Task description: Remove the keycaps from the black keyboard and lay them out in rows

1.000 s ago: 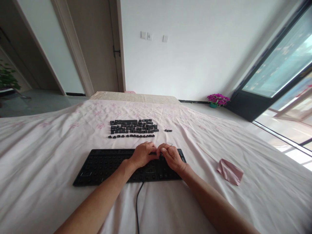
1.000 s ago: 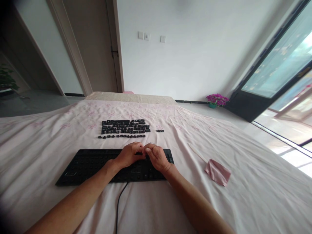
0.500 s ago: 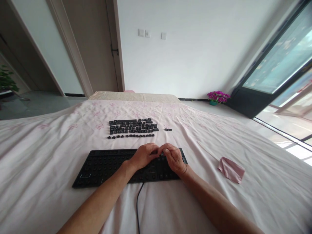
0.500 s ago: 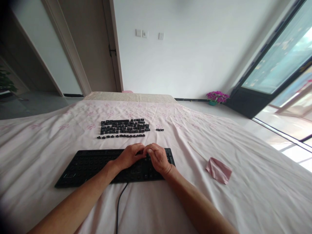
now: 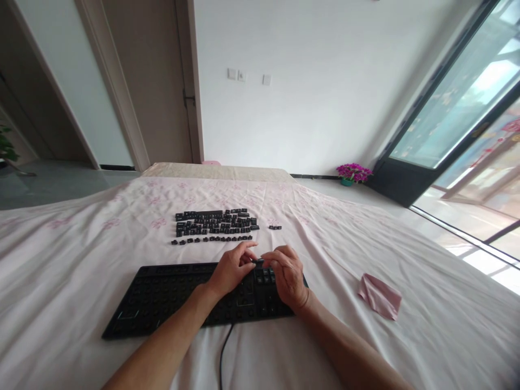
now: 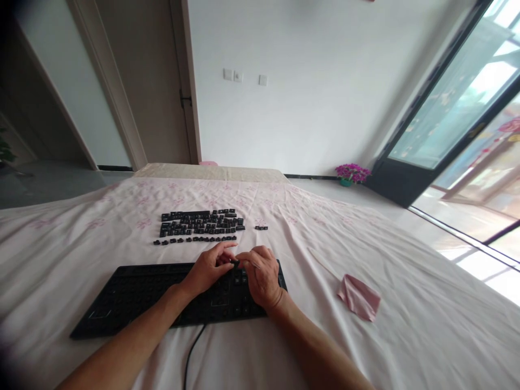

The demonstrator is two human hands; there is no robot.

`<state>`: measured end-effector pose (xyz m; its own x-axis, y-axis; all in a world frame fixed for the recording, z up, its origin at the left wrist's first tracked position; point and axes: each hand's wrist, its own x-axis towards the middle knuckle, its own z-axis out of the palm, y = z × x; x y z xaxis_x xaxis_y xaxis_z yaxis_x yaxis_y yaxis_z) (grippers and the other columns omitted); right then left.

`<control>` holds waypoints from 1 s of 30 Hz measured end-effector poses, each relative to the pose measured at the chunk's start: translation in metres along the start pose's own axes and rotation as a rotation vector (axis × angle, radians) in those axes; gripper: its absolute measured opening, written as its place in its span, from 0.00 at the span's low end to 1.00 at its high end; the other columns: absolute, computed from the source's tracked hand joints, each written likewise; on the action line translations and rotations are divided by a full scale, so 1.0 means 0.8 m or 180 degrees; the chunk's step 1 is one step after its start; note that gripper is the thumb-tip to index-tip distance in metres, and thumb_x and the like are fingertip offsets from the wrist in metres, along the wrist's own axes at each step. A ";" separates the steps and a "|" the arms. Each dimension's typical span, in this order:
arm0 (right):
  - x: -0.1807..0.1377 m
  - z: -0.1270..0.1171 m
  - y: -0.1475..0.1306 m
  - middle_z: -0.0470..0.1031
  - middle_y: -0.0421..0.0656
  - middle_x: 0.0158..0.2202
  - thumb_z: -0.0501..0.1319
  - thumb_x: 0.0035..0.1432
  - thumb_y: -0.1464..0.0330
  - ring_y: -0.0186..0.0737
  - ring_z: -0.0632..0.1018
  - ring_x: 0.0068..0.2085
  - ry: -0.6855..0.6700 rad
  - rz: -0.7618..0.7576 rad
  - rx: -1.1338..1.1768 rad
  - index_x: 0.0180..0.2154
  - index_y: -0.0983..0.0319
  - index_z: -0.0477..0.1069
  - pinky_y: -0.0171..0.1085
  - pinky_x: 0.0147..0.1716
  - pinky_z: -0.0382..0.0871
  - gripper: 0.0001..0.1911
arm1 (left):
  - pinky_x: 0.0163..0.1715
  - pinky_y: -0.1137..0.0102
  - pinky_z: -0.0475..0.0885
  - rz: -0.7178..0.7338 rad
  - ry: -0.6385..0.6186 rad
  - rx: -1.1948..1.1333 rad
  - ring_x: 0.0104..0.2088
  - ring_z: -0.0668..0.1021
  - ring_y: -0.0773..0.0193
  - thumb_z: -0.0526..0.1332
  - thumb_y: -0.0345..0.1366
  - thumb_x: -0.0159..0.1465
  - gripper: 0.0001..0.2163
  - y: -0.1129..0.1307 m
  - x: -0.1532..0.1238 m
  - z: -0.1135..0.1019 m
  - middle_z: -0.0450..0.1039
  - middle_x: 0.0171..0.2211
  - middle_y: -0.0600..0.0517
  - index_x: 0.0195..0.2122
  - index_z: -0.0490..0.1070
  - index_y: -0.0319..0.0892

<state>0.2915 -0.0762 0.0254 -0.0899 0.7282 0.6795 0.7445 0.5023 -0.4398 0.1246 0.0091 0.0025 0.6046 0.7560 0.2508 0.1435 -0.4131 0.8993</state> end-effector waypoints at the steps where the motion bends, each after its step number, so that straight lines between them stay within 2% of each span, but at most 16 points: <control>1: 0.000 0.001 0.000 0.74 0.42 0.30 0.48 0.65 0.72 0.42 0.71 0.37 -0.0032 -0.0008 -0.0055 0.43 0.58 0.71 0.42 0.41 0.64 0.14 | 0.36 0.72 0.70 0.0007 0.0028 -0.0040 0.33 0.75 0.66 0.59 0.29 0.56 0.23 0.000 0.000 0.000 0.76 0.36 0.54 0.54 0.64 0.45; 4: 0.000 0.003 0.001 0.73 0.43 0.31 0.48 0.65 0.72 0.42 0.71 0.36 -0.0117 -0.0039 -0.0133 0.45 0.59 0.70 0.41 0.39 0.64 0.14 | 0.36 0.71 0.70 0.0016 0.0103 -0.0116 0.33 0.76 0.65 0.59 0.29 0.56 0.23 0.001 0.000 -0.001 0.76 0.36 0.53 0.54 0.63 0.44; 9: 0.000 0.003 0.002 0.72 0.44 0.33 0.48 0.65 0.73 0.41 0.70 0.35 -0.0008 0.0019 -0.0123 0.46 0.59 0.70 0.40 0.36 0.64 0.14 | 0.38 0.70 0.70 0.0012 0.0220 -0.0217 0.34 0.76 0.65 0.60 0.27 0.55 0.24 -0.001 0.000 -0.001 0.76 0.36 0.53 0.54 0.62 0.44; 15: 0.005 0.005 0.005 0.70 0.44 0.32 0.47 0.65 0.72 0.42 0.70 0.35 -0.0159 0.0071 -0.0292 0.47 0.60 0.70 0.40 0.36 0.64 0.16 | 0.38 0.70 0.70 0.0052 0.0307 -0.0355 0.34 0.76 0.66 0.61 0.27 0.55 0.25 -0.005 0.000 -0.001 0.75 0.36 0.52 0.55 0.61 0.44; 24: 0.007 0.014 0.006 0.75 0.42 0.40 0.56 0.64 0.66 0.40 0.73 0.41 -0.0328 0.0404 -0.0779 0.44 0.54 0.75 0.36 0.42 0.65 0.11 | 0.38 0.70 0.71 0.0198 0.0313 -0.0551 0.34 0.76 0.66 0.62 0.28 0.57 0.25 -0.007 -0.001 0.001 0.73 0.36 0.52 0.55 0.60 0.44; 30: 0.006 0.016 0.008 0.78 0.39 0.38 0.58 0.63 0.64 0.37 0.74 0.38 -0.0504 0.0413 -0.0903 0.41 0.52 0.76 0.34 0.39 0.65 0.09 | 0.33 0.73 0.71 0.0196 0.0375 -0.0615 0.31 0.75 0.69 0.63 0.30 0.56 0.26 -0.006 -0.002 0.004 0.68 0.37 0.53 0.55 0.59 0.45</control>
<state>0.2874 -0.0630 0.0181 -0.0675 0.8519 0.5193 0.9087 0.2674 -0.3205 0.1257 0.0083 -0.0032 0.5104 0.7910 0.3373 -0.0503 -0.3641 0.9300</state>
